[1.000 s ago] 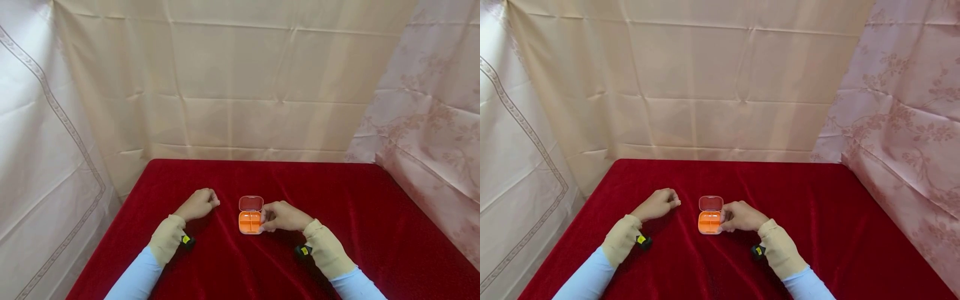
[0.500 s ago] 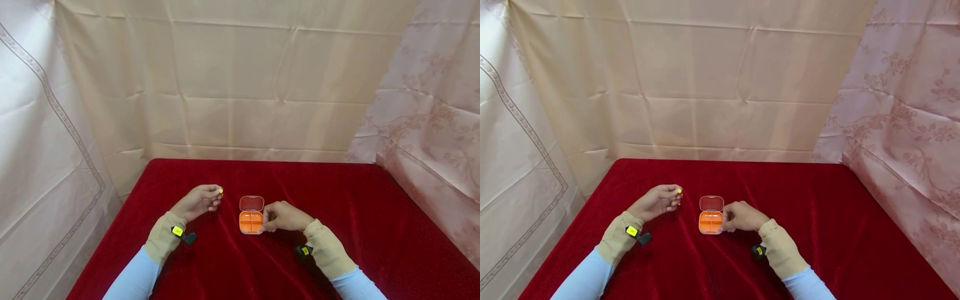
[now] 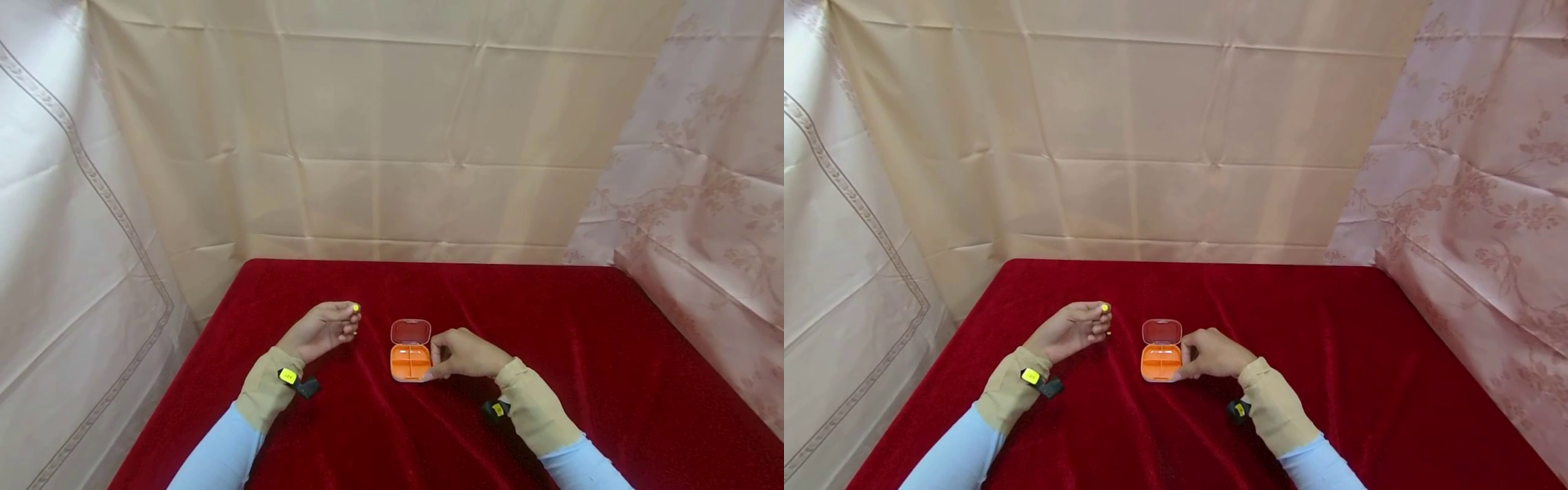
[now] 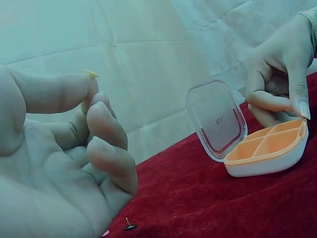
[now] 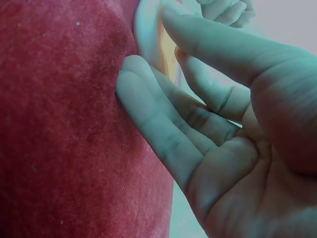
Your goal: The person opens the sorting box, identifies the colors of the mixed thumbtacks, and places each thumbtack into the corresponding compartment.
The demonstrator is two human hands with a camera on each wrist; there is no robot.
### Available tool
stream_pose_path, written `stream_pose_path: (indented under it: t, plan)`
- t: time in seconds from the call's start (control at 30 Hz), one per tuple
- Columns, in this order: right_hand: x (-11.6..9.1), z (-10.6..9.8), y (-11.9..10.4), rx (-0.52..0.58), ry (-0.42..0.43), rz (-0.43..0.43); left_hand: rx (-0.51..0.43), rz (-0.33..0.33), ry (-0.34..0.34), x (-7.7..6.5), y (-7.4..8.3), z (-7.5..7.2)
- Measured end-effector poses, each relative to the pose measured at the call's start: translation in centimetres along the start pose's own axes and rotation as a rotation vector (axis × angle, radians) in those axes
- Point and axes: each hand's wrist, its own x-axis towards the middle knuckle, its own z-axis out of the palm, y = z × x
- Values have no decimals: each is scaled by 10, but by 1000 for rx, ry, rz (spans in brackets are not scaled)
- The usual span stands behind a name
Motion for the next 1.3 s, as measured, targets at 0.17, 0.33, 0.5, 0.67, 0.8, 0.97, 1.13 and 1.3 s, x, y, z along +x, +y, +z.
stream_pose_path:
  t: [0.17, 0.33, 0.5, 0.67, 0.8, 0.97, 1.13, 1.3]
  plan:
    - [0, 1, 0, -9, 5, -17, 79, -28, 77, 0, 2, 0]
    - [0, 2, -2, -31, 3, -30, 372, -32, 215, 0, 7, 3]
    - [0, 2, -2, -48, 18, -33, 627, -15, 245, 1, 9, 8]
    - [0, 3, -2, -49, 22, -34, 718, -48, 231, 1, 7, 10]
    - [0, 3, 0, -49, 17, -31, 741, -64, 224, 1, 6, 10]
    - [1, 2, 3, -26, 18, -30, 803, -73, 219, 1, 8, 12]
    - [2, 1, 4, -27, 19, -32, 849, -84, 201, 1, 8, 14]
    - [3, 2, 4, -21, 15, -30, 892, -76, 196, 0, 4, 15]
